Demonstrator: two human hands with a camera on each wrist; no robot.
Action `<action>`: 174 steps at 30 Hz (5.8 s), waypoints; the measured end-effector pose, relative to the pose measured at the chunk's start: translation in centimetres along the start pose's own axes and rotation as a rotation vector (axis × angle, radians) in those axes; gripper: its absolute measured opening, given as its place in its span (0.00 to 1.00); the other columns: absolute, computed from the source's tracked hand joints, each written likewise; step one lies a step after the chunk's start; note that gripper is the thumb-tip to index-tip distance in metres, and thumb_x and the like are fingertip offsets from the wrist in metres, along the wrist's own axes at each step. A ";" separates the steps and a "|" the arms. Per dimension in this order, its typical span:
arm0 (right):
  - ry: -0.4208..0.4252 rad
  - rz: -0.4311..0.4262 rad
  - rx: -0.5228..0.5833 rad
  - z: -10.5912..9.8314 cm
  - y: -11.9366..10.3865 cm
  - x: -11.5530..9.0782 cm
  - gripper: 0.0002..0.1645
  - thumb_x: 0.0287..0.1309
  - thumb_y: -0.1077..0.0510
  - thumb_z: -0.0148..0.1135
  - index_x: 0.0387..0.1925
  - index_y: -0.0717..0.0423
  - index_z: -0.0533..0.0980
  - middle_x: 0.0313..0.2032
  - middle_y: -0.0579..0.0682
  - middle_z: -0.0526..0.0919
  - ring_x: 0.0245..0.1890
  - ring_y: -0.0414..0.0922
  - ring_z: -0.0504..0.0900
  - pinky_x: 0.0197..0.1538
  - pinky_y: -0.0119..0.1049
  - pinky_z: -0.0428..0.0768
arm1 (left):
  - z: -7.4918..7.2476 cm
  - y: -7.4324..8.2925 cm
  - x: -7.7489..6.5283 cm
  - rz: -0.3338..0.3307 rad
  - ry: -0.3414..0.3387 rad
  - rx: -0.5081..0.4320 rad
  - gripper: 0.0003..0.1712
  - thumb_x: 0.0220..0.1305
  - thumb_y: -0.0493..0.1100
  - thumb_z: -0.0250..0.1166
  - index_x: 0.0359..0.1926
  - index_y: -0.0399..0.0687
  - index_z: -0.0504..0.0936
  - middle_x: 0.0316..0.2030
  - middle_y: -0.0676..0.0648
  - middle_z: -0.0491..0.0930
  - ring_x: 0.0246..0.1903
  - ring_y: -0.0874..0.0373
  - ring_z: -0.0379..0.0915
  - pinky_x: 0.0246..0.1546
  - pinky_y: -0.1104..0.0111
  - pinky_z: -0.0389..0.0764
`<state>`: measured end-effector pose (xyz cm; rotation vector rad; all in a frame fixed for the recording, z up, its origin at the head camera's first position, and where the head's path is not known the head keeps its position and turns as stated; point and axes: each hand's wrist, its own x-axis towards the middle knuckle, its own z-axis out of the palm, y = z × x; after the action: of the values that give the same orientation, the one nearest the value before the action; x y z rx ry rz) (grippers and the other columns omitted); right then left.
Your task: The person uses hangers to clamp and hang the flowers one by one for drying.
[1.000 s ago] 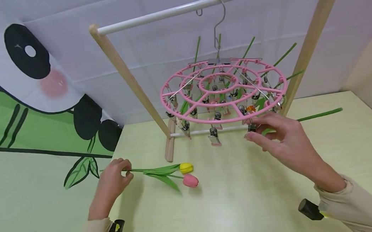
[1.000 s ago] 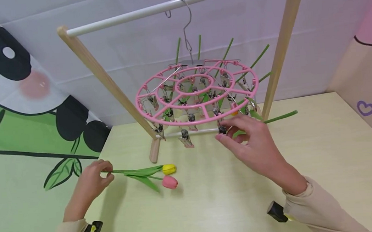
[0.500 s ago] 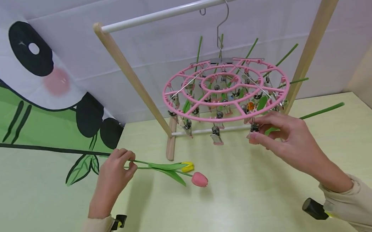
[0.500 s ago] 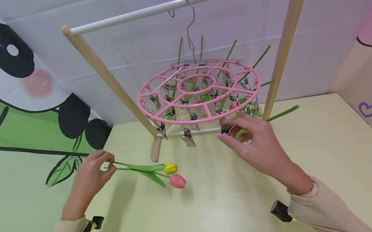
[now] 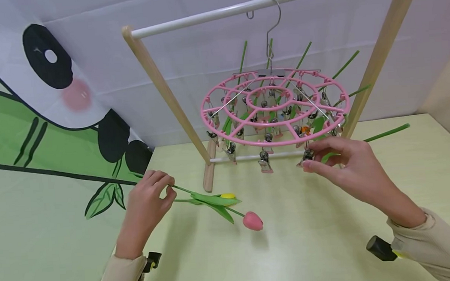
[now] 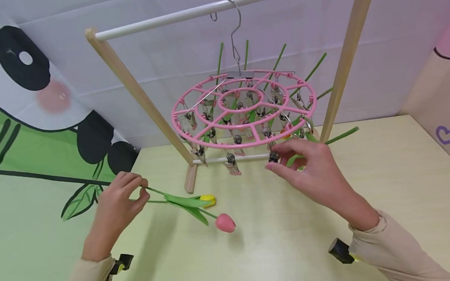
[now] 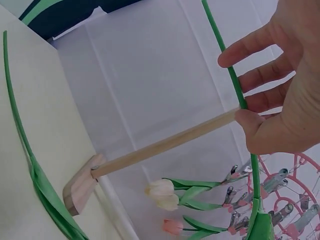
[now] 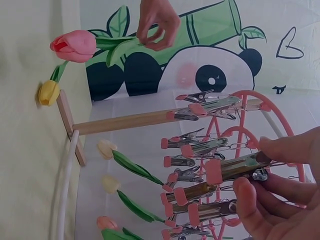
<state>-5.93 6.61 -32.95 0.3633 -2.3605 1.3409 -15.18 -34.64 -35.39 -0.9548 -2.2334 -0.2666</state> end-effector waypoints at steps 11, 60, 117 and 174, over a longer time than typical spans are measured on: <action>-0.010 -0.012 -0.001 -0.2 0.1 0.1 0.15 0.50 0.61 0.71 0.42 0.52 0.82 0.32 0.45 0.82 0.31 0.37 0.78 0.35 0.23 0.79 | -0.5 1.9 2.1 0.081 0.027 -0.049 0.07 0.48 0.28 0.58 0.27 0.41 0.79 0.29 0.45 0.78 0.33 0.50 0.72 0.29 0.59 0.78; 0.012 0.028 -0.035 -0.8 -0.2 -0.3 0.20 0.54 0.58 0.68 0.50 0.53 0.78 0.36 0.46 0.81 0.35 0.35 0.77 0.34 0.22 0.78 | -3.1 12.1 9.7 0.579 0.160 -0.016 0.04 0.59 0.33 0.62 0.30 0.41 0.83 0.33 0.44 0.82 0.39 0.50 0.77 0.50 0.61 0.78; -0.093 -0.304 0.253 4.7 -2.1 -1.8 0.16 0.46 0.71 0.69 0.35 0.51 0.81 0.32 0.41 0.83 0.30 0.36 0.80 0.27 0.29 0.81 | -1.2 17.9 9.7 -0.199 0.366 -1.224 0.11 0.52 0.26 0.65 0.37 0.29 0.74 0.41 0.35 0.73 0.42 0.46 0.73 0.39 0.54 0.83; 0.091 -0.060 0.124 0.9 0.0 -0.2 0.16 0.49 0.72 0.67 0.42 0.64 0.78 0.35 0.52 0.83 0.28 0.38 0.83 0.29 0.31 0.83 | 2.5 17.8 9.7 -0.208 0.382 -1.269 0.11 0.53 0.23 0.64 0.40 0.27 0.78 0.39 0.36 0.76 0.33 0.49 0.77 0.29 0.60 0.85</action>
<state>-5.90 5.78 -33.46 0.3978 -2.1819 1.4485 -8.79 -15.48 -32.18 -1.0874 -1.6470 -1.9163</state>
